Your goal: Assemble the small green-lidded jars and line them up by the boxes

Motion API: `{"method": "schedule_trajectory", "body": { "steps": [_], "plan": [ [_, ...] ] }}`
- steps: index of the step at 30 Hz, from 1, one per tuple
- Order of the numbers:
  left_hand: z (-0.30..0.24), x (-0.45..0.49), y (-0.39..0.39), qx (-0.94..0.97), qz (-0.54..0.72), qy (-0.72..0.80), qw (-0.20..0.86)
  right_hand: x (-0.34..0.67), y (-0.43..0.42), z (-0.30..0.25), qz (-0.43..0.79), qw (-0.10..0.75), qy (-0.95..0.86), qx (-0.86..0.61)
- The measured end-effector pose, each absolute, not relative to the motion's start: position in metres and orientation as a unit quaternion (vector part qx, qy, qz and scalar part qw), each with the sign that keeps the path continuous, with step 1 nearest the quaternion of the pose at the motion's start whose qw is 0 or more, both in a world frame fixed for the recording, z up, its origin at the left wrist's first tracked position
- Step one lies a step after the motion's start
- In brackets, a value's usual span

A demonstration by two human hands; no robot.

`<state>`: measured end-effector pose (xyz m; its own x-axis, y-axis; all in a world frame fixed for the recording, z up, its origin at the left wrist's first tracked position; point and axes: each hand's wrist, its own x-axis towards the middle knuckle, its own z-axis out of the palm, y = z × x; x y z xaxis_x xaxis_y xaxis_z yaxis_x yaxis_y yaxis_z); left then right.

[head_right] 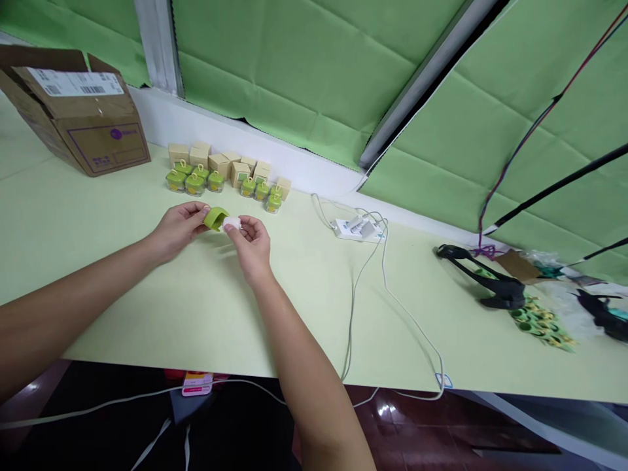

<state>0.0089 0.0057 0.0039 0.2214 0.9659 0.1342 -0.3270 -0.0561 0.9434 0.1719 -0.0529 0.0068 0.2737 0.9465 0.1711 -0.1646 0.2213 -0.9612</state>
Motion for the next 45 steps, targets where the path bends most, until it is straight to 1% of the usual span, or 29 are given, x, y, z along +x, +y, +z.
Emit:
{"method": "schedule_trajectory", "body": {
  "steps": [7,11,18,25,32,40,45],
  "plan": [
    [0.008,0.009,0.000,0.506,0.548,0.310,0.589,0.168,-0.055,0.004,0.429,0.643,-0.457,-0.441],
    [0.010,0.010,-0.001,0.515,0.552,0.324,0.571,0.168,-0.055,0.003,0.410,0.651,-0.457,-0.447],
    [0.010,0.011,-0.003,0.528,0.557,0.337,0.546,0.169,-0.057,0.006,0.379,0.637,-0.485,-0.465],
    [0.006,0.012,-0.004,0.523,0.558,0.352,0.539,0.169,-0.059,0.005,0.382,0.617,-0.491,-0.482],
    [0.007,0.015,-0.008,0.527,0.558,0.368,0.525,0.166,-0.060,0.002,0.410,0.629,-0.470,-0.465],
    [0.010,0.018,-0.014,0.494,0.560,0.373,0.551,0.163,-0.063,0.005,0.399,0.634,-0.460,-0.477],
    [0.008,0.019,-0.014,0.464,0.558,0.368,0.582,0.162,-0.063,-0.001,0.360,0.640,-0.479,-0.481]
  ]
}}
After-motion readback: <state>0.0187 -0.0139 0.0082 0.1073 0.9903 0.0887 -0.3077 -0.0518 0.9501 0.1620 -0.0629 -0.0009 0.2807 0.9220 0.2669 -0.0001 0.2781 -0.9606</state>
